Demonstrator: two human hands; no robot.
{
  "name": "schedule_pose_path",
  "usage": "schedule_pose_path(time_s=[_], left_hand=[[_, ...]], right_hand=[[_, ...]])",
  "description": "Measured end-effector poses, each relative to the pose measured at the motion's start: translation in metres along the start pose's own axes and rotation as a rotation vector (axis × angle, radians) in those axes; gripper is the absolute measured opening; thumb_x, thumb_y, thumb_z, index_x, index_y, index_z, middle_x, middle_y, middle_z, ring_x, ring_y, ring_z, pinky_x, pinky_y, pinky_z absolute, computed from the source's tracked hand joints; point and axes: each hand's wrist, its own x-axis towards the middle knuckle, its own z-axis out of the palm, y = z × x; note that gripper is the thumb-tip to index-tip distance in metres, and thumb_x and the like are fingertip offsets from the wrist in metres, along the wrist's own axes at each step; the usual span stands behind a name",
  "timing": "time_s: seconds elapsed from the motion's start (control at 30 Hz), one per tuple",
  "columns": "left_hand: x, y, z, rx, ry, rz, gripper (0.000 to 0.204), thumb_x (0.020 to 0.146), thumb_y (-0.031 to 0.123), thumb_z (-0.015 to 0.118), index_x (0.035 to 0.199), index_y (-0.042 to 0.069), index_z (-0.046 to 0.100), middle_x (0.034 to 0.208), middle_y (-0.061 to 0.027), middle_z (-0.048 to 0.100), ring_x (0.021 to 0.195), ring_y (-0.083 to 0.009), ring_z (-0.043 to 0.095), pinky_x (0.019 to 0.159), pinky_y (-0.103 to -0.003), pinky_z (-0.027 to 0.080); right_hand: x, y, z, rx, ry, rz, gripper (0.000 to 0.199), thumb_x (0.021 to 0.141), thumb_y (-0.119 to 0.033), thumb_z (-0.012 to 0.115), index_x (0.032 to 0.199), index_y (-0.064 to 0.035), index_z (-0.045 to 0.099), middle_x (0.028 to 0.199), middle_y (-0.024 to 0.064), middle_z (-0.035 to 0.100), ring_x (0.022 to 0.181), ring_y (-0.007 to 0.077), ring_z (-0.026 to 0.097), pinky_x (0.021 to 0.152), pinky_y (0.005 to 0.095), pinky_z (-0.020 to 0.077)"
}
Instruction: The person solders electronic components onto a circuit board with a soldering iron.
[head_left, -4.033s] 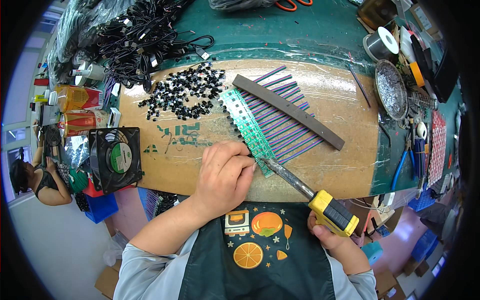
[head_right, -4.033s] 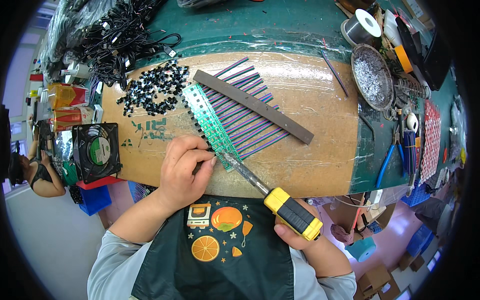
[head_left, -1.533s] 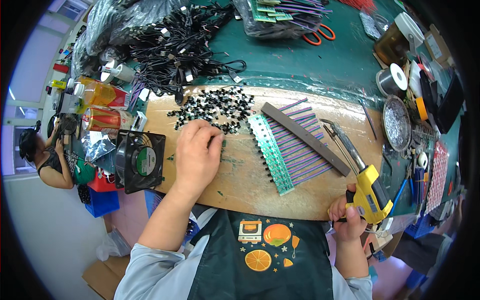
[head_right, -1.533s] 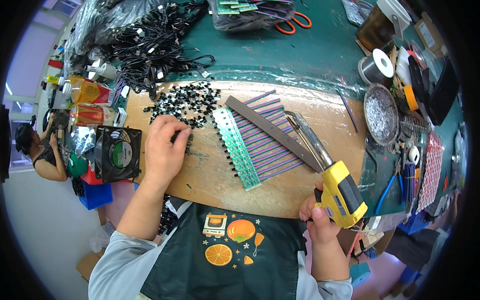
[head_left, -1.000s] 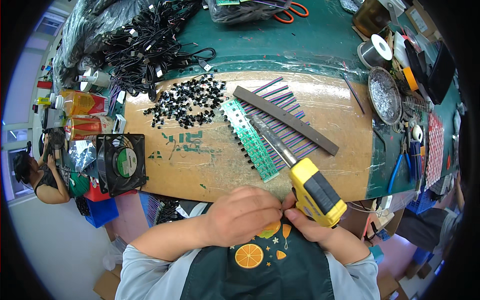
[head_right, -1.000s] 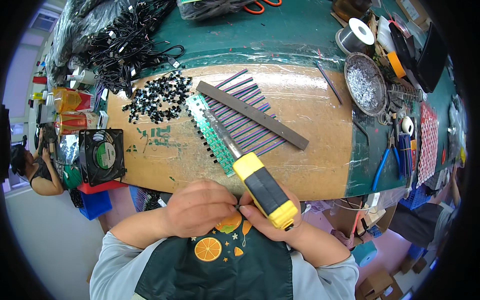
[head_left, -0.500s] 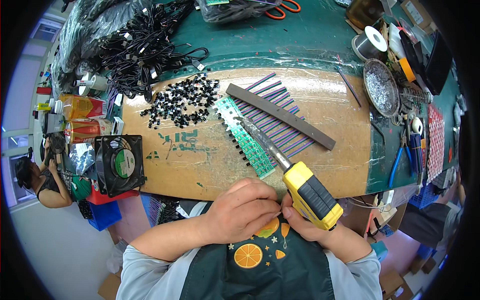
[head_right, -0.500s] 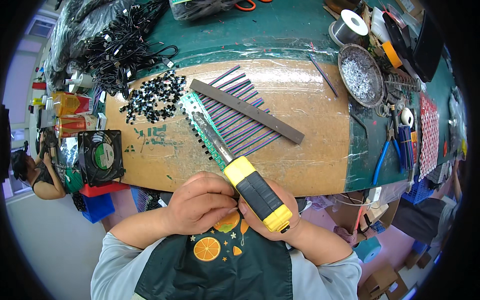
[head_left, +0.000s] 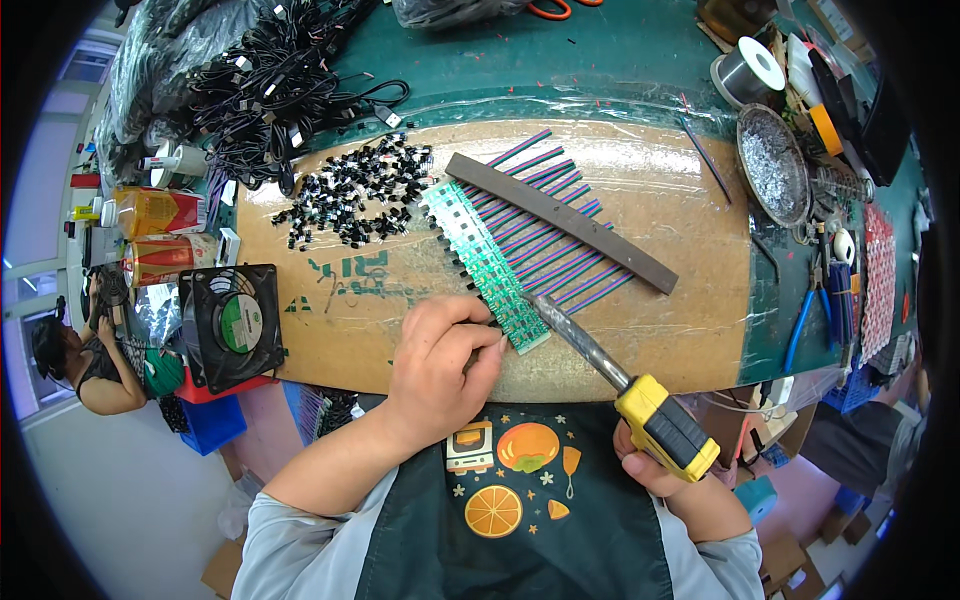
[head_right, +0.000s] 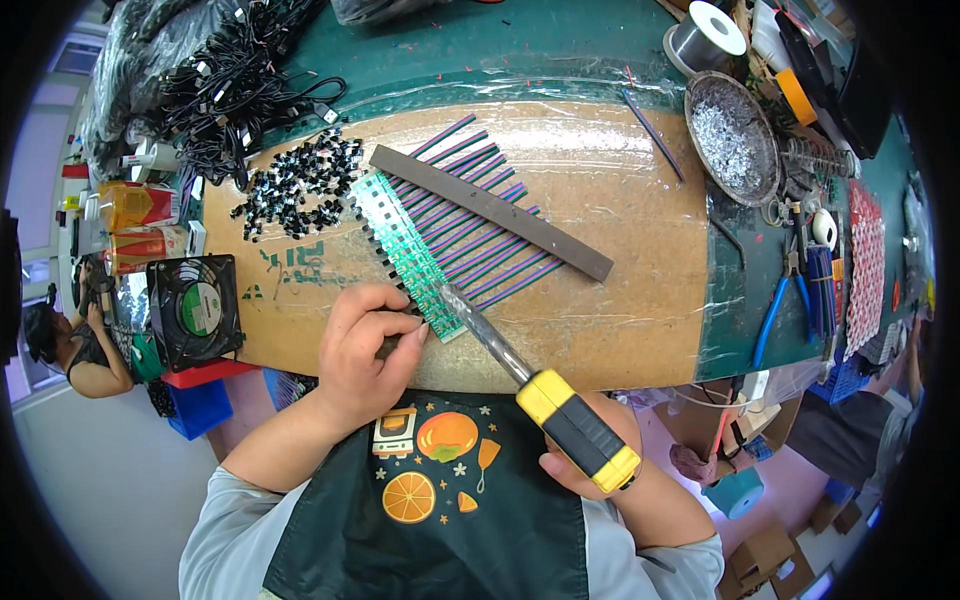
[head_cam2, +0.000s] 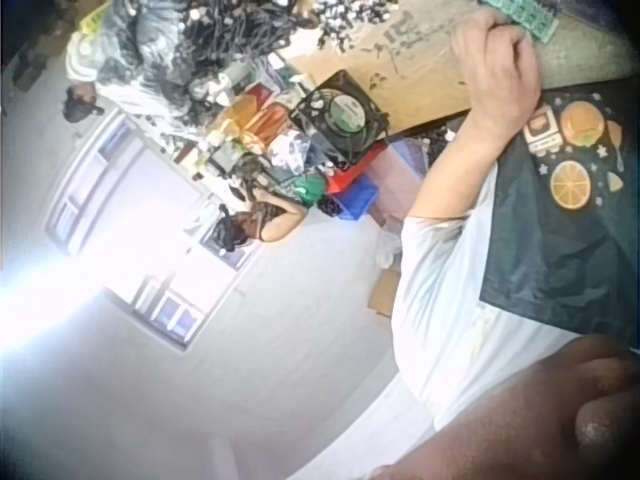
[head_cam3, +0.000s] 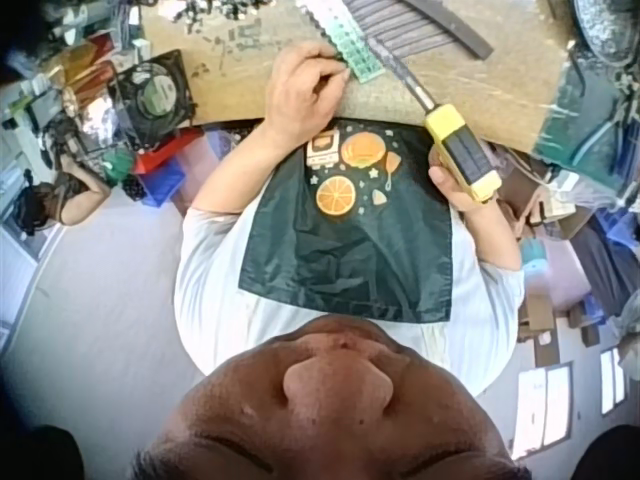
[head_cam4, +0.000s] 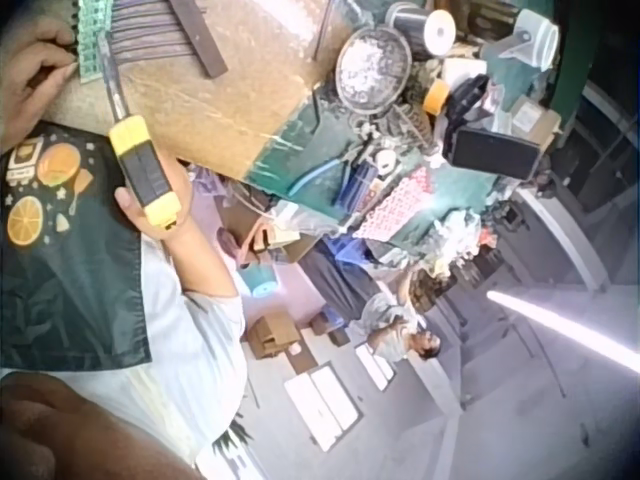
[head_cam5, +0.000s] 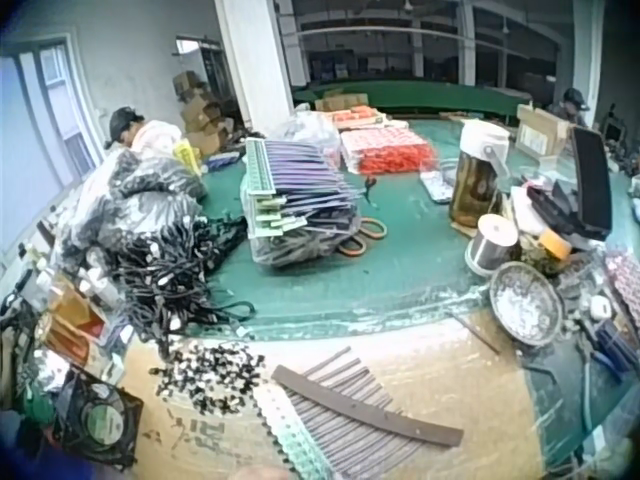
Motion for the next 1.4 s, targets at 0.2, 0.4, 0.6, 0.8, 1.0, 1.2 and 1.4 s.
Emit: schedule_pose_path(time_s=[0.2, 0.4, 0.6, 0.8, 1.0, 1.2, 1.4], left_hand=[[-0.001, 0.0, 0.001, -0.002, -0.005, -0.021, 0.019, 0.074, -0.003, 0.076, 0.088, 0.002, 0.065, 0.102, -0.013, 0.062, 0.089, -0.0289, 0.062, 0.074, -0.036, 0.051], [0.0, -0.001, 0.0, -0.009, -0.015, -0.012, 0.02, 0.075, -0.003, 0.076, 0.089, 0.002, 0.064, 0.102, -0.0131, 0.061, 0.088, -0.0286, 0.061, 0.073, -0.035, 0.05], [0.0, -0.001, 0.0, -0.003, -0.014, -0.002, 0.02, 0.074, -0.004, 0.076, 0.089, 0.002, 0.063, 0.102, -0.0128, 0.061, 0.088, -0.0288, 0.061, 0.073, -0.036, 0.05], [0.0, -0.003, 0.001, -0.002, -0.011, 0.006, 0.02, 0.074, -0.003, 0.075, 0.089, 0.003, 0.063, 0.101, -0.0127, 0.061, 0.089, -0.0295, 0.061, 0.074, -0.037, 0.05], [0.0, -0.002, 0.001, -0.007, -0.01, -0.001, 0.02, 0.074, -0.003, 0.075, 0.089, 0.003, 0.063, 0.101, -0.0129, 0.062, 0.089, -0.0298, 0.061, 0.074, -0.037, 0.05], [-0.001, -0.003, 0.001, -0.007, -0.003, -0.001, 0.02, 0.074, -0.003, 0.075, 0.089, 0.002, 0.063, 0.102, -0.013, 0.061, 0.09, -0.0299, 0.061, 0.074, -0.037, 0.05], [0.0, -0.002, 0.001, -0.009, -0.01, -0.008, 0.019, 0.075, -0.003, 0.075, 0.089, 0.002, 0.063, 0.102, -0.0132, 0.061, 0.09, -0.0301, 0.061, 0.075, -0.037, 0.05]], right_hand=[[-0.008, 0.01, -0.002, -0.052, 0.082, -0.08, 0.035, 0.081, -0.041, 0.071, 0.097, -0.0095, 0.067, 0.085, 0.009, 0.067, 0.074, 0.0325, 0.067, 0.064, 0.0402, 0.0537], [-0.011, 0.022, 0.002, -0.004, 0.119, -0.119, 0.039, 0.079, -0.032, 0.076, 0.105, -0.0055, 0.067, 0.091, 0.0134, 0.069, 0.077, 0.0341, 0.069, 0.067, 0.0392, 0.0551], [-0.005, 0.027, 0.001, -0.158, 0.084, -0.271, 0.036, 0.079, -0.028, 0.076, 0.103, -0.0039, 0.066, 0.086, 0.0133, 0.067, 0.073, 0.0323, 0.067, 0.065, 0.0388, 0.0537], [-0.008, 0.024, 0.004, 0.003, 0.085, -0.123, 0.032, 0.079, -0.027, 0.076, 0.099, -0.0044, 0.065, 0.082, 0.0124, 0.064, 0.069, 0.0316, 0.065, 0.062, 0.0382, 0.0519], [-0.011, 0.03, 0.003, -0.002, 0.042, -0.117, 0.031, 0.08, -0.026, 0.076, 0.099, -0.0042, 0.065, 0.082, 0.0118, 0.064, 0.069, 0.0307, 0.064, 0.061, 0.0383, 0.0512], [-0.01, 0.024, 0.004, 0.009, 0.08, -0.13, 0.029, 0.08, -0.026, 0.076, 0.098, -0.0041, 0.066, 0.082, 0.0109, 0.064, 0.069, 0.0304, 0.065, 0.062, 0.0374, 0.052], [-0.013, 0.027, 0.004, 0.046, 0.068, -0.095, 0.028, 0.08, -0.026, 0.076, 0.095, -0.0044, 0.067, 0.081, 0.0098, 0.064, 0.069, 0.0291, 0.065, 0.062, 0.0366, 0.0523]])
